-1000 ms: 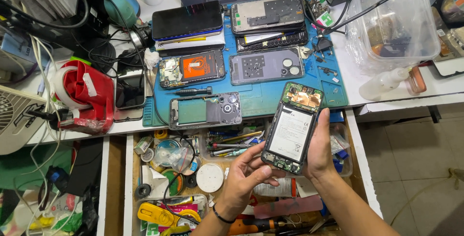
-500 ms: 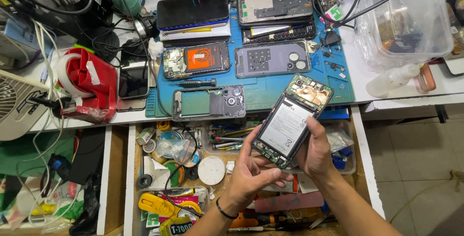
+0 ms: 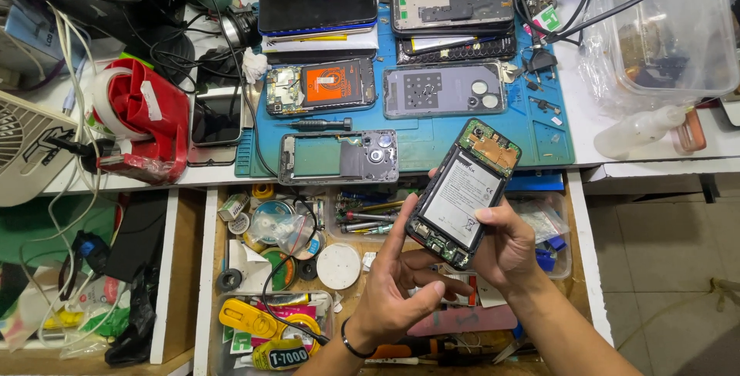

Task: Inspecting a disassembled mobile phone and using another smartphone to document the repair process.

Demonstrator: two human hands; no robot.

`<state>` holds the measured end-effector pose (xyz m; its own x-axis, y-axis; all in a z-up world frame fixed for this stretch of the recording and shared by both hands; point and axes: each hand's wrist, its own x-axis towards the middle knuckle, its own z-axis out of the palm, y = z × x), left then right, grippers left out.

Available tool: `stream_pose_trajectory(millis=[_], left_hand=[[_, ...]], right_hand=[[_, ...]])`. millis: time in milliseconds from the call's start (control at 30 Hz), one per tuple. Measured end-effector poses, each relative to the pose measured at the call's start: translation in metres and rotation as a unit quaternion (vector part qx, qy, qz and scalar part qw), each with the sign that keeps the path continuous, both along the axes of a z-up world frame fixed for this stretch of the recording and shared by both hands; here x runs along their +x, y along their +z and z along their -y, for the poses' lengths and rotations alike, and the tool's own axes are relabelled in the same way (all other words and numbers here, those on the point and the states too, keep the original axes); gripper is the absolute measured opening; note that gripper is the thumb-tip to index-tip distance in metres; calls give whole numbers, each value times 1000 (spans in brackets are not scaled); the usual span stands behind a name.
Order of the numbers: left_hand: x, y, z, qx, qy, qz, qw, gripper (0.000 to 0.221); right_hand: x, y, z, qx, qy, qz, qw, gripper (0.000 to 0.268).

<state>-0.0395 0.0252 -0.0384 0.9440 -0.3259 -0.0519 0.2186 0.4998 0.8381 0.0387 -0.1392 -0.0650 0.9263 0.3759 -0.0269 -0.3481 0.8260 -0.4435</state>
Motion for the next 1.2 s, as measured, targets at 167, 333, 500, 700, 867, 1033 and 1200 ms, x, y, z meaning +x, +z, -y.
stream_pose_trajectory(millis=[167, 333, 500, 700, 867, 1033, 1200], left_hand=[[-1, -2, -1, -13, -1, 19, 1000, 95], [-4, -11, 0, -11, 6, 22, 1000, 93], [-8, -28, -1, -24, 30, 59, 997, 86], [-5, -23, -2, -3, 64, 8, 998, 79], [-2, -22, -5, -7, 86, -22, 996, 75], [2, -30, -7, 17, 120, -28, 992, 74], [3, -44, -10, 21, 158, -49, 986, 61]], right_hand=[[-1, -1, 1, 8, 1, -28, 1000, 70], [0, -4, 5, 16, -8, -34, 999, 66], [1, -1, 4, 29, -4, -27, 999, 64], [-4, -16, 8, -25, -35, -26, 999, 57], [-7, -10, -1, -58, -67, 11, 996, 68], [-15, -19, 1, -204, -97, 11, 974, 60], [-29, -45, 9, -331, -104, -44, 937, 16]])
